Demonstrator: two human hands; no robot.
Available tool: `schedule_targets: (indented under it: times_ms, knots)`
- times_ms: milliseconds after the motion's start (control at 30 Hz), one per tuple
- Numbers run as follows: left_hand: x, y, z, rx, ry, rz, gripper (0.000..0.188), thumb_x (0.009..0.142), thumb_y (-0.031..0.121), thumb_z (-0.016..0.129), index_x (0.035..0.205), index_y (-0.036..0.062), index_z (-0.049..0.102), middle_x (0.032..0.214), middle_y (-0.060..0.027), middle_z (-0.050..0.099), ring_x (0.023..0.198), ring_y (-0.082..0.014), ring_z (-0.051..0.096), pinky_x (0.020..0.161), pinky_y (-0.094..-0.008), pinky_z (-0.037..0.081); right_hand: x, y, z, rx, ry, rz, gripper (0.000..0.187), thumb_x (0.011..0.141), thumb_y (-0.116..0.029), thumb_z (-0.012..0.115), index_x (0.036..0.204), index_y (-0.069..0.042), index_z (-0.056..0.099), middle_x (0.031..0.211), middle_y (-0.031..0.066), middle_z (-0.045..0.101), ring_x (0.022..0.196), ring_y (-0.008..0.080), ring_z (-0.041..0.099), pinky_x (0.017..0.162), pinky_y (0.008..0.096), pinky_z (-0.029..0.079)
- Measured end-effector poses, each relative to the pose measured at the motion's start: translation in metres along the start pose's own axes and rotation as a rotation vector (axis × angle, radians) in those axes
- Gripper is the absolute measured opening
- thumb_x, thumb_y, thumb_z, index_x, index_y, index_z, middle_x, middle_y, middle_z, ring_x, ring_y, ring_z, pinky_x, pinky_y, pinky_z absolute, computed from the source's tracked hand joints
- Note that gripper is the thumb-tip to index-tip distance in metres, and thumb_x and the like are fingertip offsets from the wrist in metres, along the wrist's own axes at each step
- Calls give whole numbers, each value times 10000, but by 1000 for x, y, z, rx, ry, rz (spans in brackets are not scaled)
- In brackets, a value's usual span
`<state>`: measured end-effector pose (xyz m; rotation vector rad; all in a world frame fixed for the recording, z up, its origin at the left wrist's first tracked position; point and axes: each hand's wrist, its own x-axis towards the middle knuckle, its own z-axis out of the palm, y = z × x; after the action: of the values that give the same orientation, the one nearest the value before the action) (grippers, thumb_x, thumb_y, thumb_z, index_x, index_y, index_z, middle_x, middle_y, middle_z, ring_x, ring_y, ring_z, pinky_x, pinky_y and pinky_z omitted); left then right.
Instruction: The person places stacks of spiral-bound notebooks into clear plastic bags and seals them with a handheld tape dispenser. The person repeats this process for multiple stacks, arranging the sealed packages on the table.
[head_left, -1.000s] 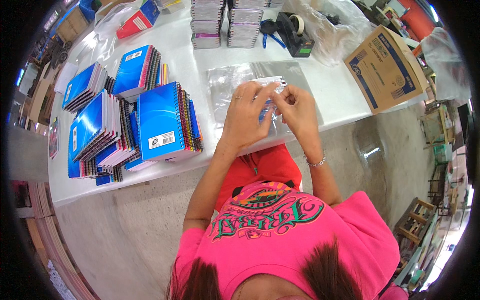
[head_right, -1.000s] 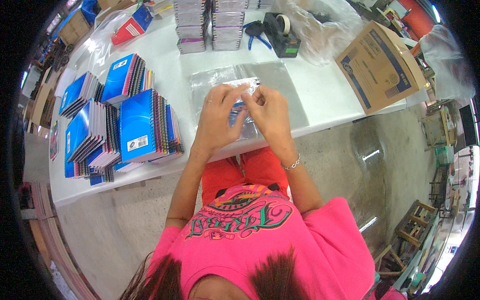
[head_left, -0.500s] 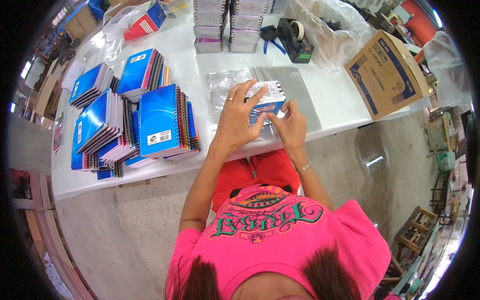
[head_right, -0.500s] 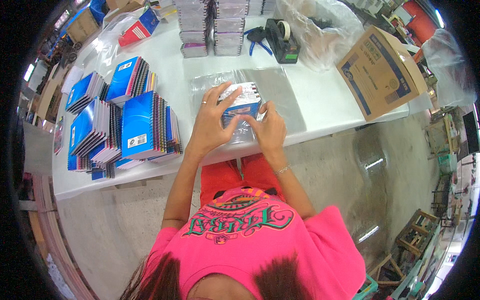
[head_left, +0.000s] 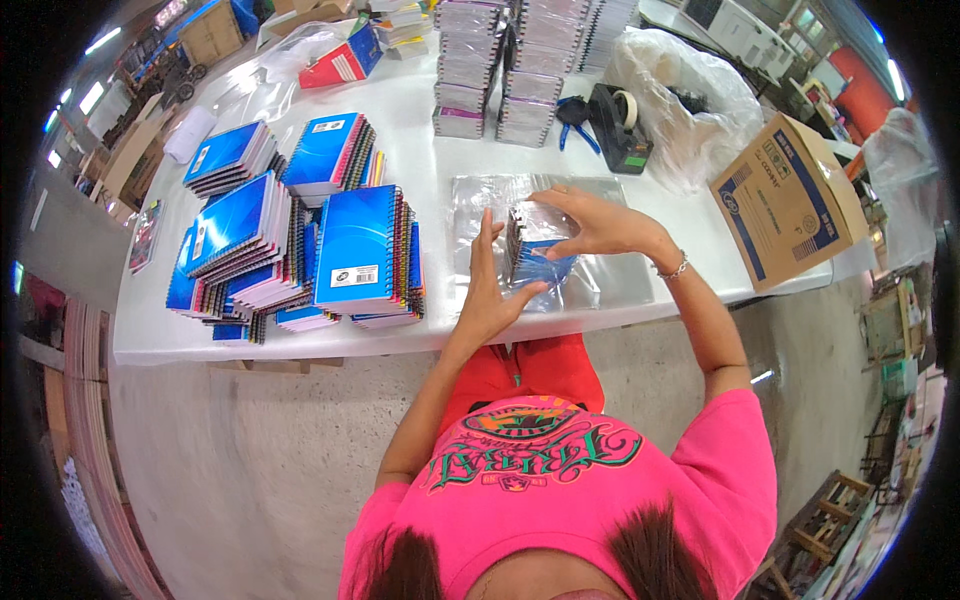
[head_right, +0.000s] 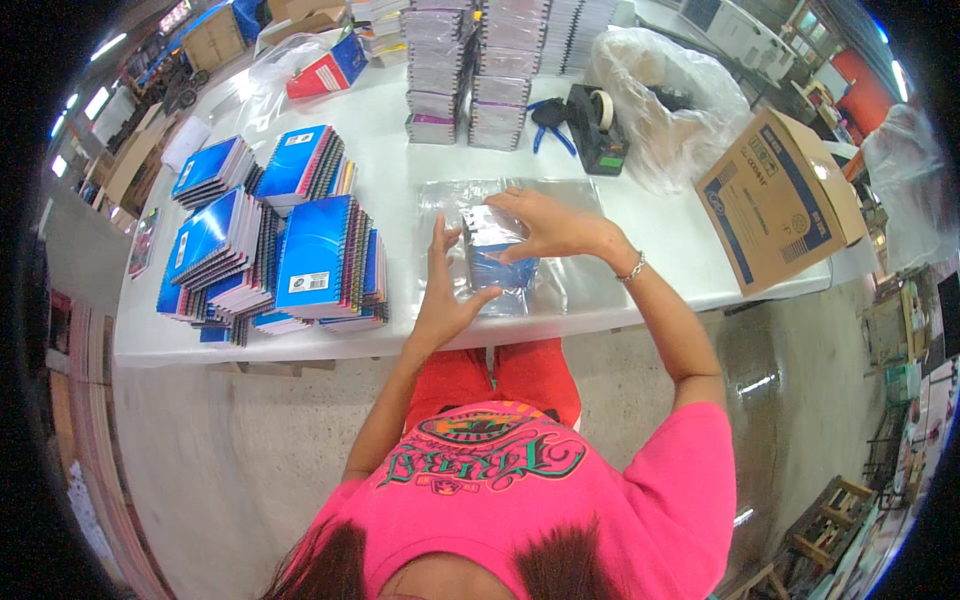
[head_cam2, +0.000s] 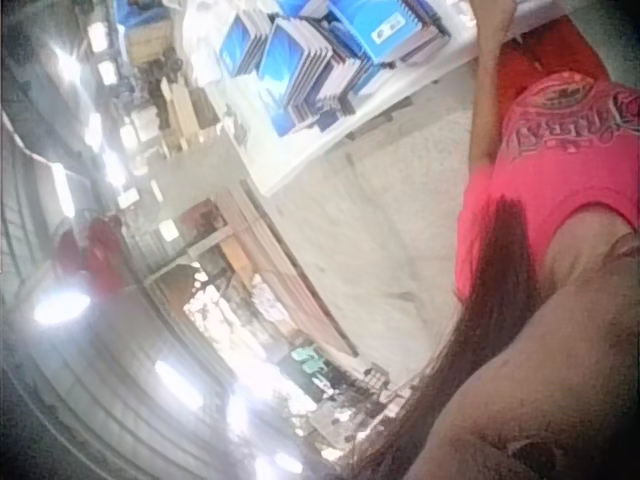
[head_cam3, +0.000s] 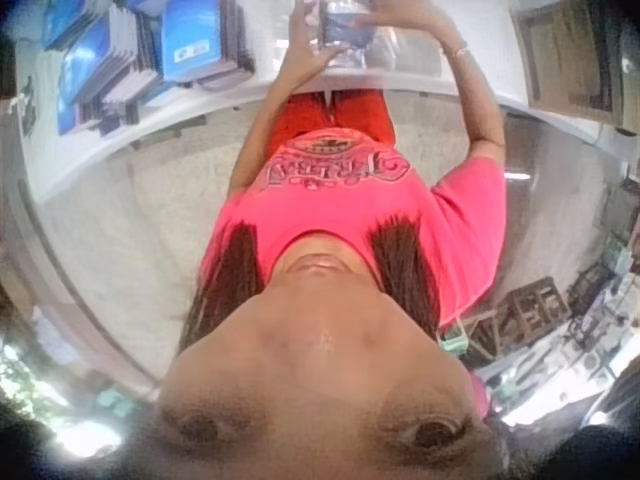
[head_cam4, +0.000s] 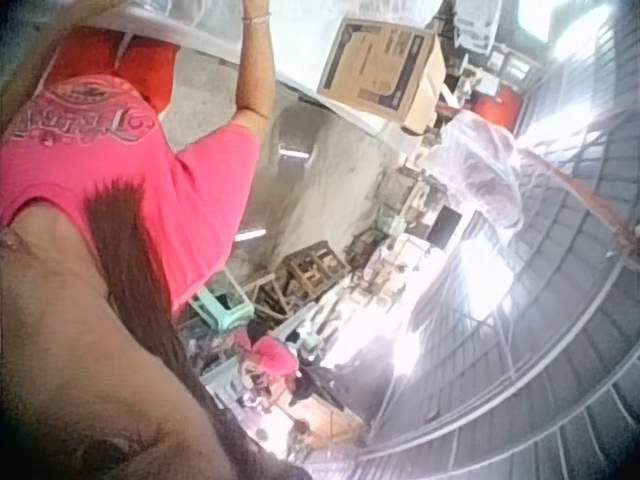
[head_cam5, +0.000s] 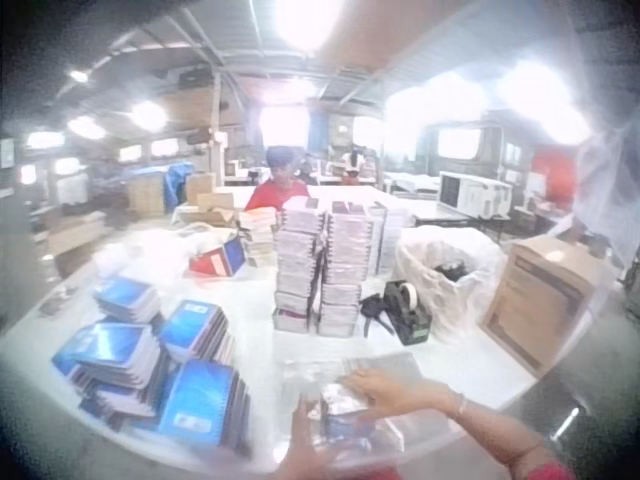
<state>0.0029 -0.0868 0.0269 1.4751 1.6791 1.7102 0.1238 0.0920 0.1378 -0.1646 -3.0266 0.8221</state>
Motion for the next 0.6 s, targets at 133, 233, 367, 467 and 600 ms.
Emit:
schedule_targets:
  times_ms: [133,233,367,467,600]
  knots:
    - [-6,62,-27,-241,28,-7,775,865,317,697,1475,52,300,1331,-156,443,1262,-275,448,1069,-435,358,-1,-6,-4,31,-59,62,858,759,-387,789,1412,-2,389,1349,211,492,1247,336,470,1054,381,369]
    - [-3,131,-57,-465,49,165,687,932,603,480,1346,54,475,1206,-137,537,1127,-242,556,950,-412,452,-1,-7,-8,43,-94,67,861,777,-421,770,1420,-4,378,1393,214,461,1285,335,448,1074,382,354]
    - [-9,210,-86,-715,132,479,624,934,613,448,1276,93,494,1144,-152,548,1072,-297,572,956,-431,442,-4,-10,-6,4,-81,87,884,788,-472,750,1432,-8,361,1419,224,435,1317,335,425,1092,390,341]
    - [-19,239,-100,-776,46,675,582,936,621,423,1224,123,509,1097,-164,557,1031,-337,585,960,-444,435,-1,-9,-1,-15,-45,78,886,771,-496,754,1419,-23,377,1336,237,490,1246,357,472,1043,403,384]
    - [-34,253,-113,-774,-37,800,535,938,632,391,1154,162,528,1035,-179,568,975,-392,602,966,-463,426,-2,-16,-7,-39,-27,79,796,788,-442,757,1396,-49,424,1294,205,538,1184,329,520,996,400,421]
